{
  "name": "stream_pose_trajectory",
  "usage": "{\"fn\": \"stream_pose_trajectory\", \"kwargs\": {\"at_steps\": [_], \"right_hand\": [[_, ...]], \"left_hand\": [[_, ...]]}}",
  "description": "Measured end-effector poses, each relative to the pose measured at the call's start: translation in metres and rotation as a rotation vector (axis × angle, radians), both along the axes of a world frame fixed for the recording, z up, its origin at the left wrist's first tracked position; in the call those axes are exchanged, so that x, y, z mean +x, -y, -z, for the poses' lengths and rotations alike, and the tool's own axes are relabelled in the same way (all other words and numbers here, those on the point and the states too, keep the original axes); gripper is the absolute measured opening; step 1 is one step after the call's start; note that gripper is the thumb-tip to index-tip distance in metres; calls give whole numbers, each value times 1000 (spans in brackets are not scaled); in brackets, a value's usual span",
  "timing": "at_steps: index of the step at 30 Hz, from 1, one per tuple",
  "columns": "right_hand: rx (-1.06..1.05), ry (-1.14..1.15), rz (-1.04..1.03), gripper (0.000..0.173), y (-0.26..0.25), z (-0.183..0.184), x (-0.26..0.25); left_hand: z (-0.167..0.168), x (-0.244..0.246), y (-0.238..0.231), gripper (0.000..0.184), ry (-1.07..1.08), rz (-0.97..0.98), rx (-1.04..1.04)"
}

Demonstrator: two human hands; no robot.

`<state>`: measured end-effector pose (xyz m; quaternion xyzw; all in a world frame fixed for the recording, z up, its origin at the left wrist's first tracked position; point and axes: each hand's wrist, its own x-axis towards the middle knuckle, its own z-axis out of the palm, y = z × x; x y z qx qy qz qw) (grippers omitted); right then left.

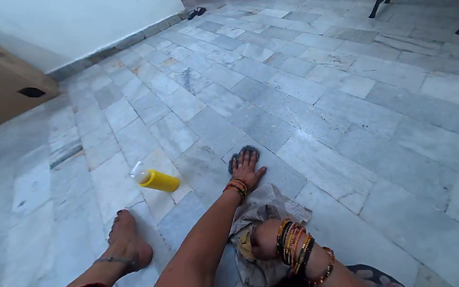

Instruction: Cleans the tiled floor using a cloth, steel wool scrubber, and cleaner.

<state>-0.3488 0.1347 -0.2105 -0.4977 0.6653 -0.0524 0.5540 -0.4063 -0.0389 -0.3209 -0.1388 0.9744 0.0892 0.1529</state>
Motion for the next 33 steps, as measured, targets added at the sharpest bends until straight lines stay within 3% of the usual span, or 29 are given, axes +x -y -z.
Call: {"fn": "stream_pose_trajectory", "kwargs": {"at_steps": [6,8,11,14,17,21,26,30,33], "right_hand": [[-112,18,55,38,-16,22,-28],[-159,-25,39,39,-24,13,-31],[-56,0,80,42,-34,-12,-37],[-114,30,132,41,-44,-4,-39],[-188,62,244,46,-46,19,-39],[-176,96,284,51,-40,19,-41],[-178,89,255,50,-30,20,-41],[-187,74,234,50,-24,20,-36],[-208,64,214,49,-20,19,-35]], "left_hand": [[0,-117,-83,85,-51,229,92],[2,-144,-124,84,-67,351,138],[3,-182,-167,78,-73,518,177],[-3,-220,-157,71,-80,528,202],[-9,-239,-91,71,-86,372,135],[-16,-205,40,76,-68,81,47],[-21,-92,164,80,-35,-267,-38],[-11,-7,195,81,-48,-423,-90],[-1,18,176,81,-119,-467,-121]]}}
